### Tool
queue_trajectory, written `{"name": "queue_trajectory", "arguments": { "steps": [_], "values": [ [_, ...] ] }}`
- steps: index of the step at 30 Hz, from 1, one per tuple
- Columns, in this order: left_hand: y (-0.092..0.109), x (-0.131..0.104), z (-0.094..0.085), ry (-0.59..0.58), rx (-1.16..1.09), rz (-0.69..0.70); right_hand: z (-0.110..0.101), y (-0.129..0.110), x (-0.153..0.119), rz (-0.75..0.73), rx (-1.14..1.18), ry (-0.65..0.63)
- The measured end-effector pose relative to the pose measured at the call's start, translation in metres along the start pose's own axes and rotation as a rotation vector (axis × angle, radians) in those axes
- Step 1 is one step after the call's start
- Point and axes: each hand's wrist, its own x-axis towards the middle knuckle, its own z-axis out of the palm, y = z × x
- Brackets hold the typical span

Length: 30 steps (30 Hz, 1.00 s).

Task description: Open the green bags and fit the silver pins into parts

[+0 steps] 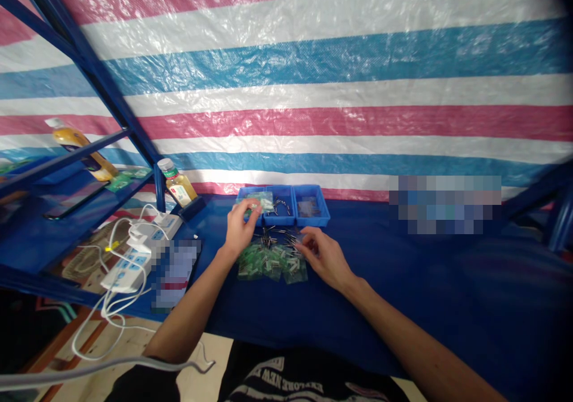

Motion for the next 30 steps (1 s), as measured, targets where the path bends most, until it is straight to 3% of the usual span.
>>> {"name": "queue_trajectory", "arguments": {
  "steps": [6,12,16,20,23,28,30],
  "values": [
    [-0.024,0.013,-0.013,0.029,0.154,-0.130,-0.002,-0.002,0.000,-0.040,-0.019,-0.030],
    [-0.048,0.011,-0.008,-0.138,0.403,-0.200,-0.005,-0.006,0.001,-0.054,-0.042,-0.041],
    [-0.053,0.008,-0.005,-0.229,0.488,-0.207,-0.005,-0.007,0.003,-0.101,-0.081,-0.058],
    [-0.050,0.006,-0.006,-0.266,0.552,-0.204,-0.004,-0.005,0.004,-0.124,-0.101,-0.058],
    [-0.043,0.005,-0.008,-0.220,0.572,-0.166,-0.004,-0.005,0.004,-0.121,-0.122,-0.050],
    [-0.019,0.008,-0.011,-0.071,0.413,0.071,-0.004,-0.006,0.004,-0.123,-0.111,-0.046],
    [-0.008,0.008,-0.010,-0.142,0.267,0.150,-0.003,-0.005,0.004,-0.129,-0.106,-0.052]
  ]
}}
